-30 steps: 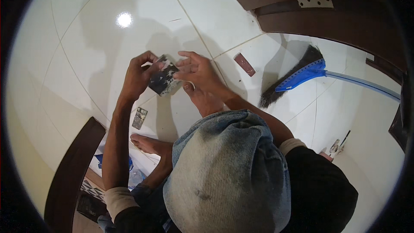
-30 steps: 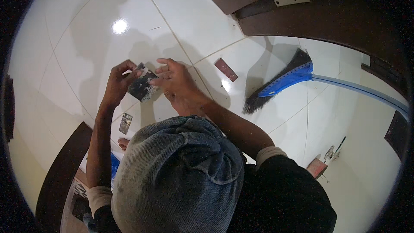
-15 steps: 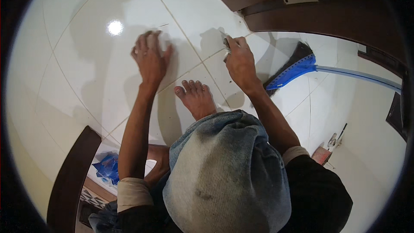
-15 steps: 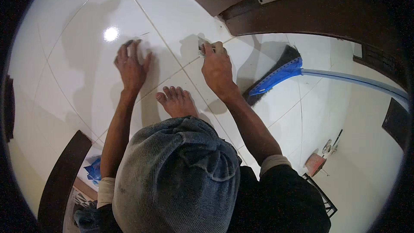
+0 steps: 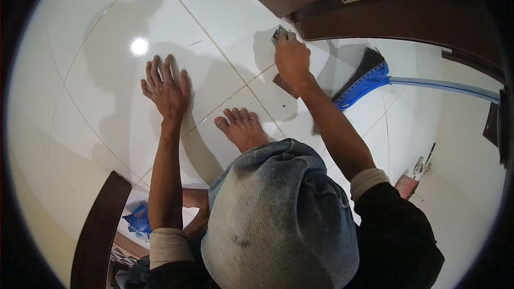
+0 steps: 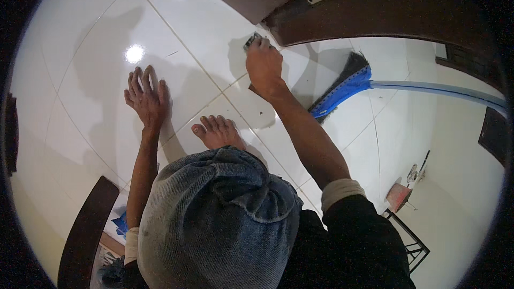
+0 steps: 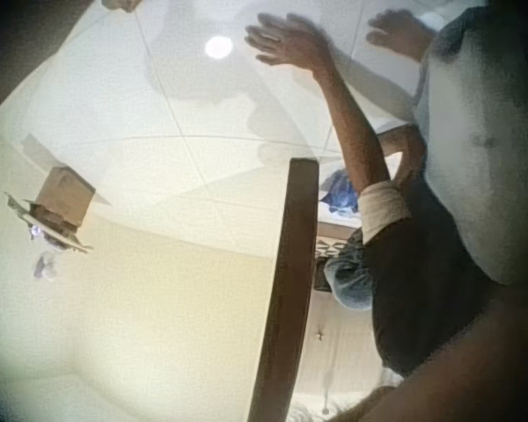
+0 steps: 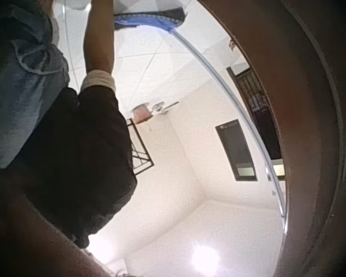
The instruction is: Scraping grout and sanding tiles on the floor followed by sweeping.
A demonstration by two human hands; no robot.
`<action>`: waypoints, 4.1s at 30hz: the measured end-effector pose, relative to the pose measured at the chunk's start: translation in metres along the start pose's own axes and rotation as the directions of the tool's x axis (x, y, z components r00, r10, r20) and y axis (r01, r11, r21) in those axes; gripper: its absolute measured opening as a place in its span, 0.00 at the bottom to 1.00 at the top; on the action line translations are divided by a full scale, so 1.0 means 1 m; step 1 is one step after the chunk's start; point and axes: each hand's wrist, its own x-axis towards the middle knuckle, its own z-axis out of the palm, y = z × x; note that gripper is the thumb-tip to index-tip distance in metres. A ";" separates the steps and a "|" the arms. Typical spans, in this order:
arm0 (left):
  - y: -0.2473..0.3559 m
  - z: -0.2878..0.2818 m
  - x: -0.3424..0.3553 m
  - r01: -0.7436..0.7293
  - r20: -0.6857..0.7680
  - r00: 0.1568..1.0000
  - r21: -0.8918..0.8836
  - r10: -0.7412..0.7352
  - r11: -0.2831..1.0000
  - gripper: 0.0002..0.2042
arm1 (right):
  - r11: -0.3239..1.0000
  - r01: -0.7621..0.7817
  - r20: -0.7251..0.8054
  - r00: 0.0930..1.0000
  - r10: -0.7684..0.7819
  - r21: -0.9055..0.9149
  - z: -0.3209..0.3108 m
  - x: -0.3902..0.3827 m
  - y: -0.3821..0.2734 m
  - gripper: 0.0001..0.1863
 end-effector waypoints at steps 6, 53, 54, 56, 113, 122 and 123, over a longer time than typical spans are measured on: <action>-0.002 -0.001 0.000 -0.021 -0.011 1.000 -0.002 0.021 1.000 0.27 | 0.999 -0.033 -0.048 0.998 0.033 0.004 0.004 0.002 -0.005 0.09; -0.010 -0.004 -0.004 -0.003 -0.008 1.000 0.013 0.003 1.000 0.26 | 0.999 -0.030 0.049 0.998 0.031 -0.013 -0.015 0.036 0.018 0.17; -0.013 -0.002 -0.004 -0.002 -0.013 1.000 0.019 0.003 1.000 0.26 | 0.999 -0.029 0.046 0.998 0.030 -0.013 -0.014 0.032 0.010 0.17; -0.012 -0.001 -0.004 -0.001 -0.007 1.000 0.019 0.001 1.000 0.26 | 0.996 -0.036 0.149 0.988 0.047 -0.076 -0.011 0.012 -0.007 0.18; -0.026 -0.028 0.019 0.486 0.469 0.870 -0.764 -0.154 0.425 0.08 | 0.903 0.165 -0.023 0.985 -0.171 0.397 0.039 -0.139 0.003 0.43; -0.023 -0.029 0.016 0.271 0.143 0.962 -0.452 -0.231 0.850 0.09 | 0.929 0.215 -0.175 0.970 -0.168 0.302 0.049 -0.031 -0.002 0.50; -0.034 -0.018 0.010 0.131 -0.025 0.987 -0.435 -0.158 0.891 0.10 | 0.913 0.251 -0.121 0.967 -0.223 0.322 0.046 -0.037 -0.009 0.50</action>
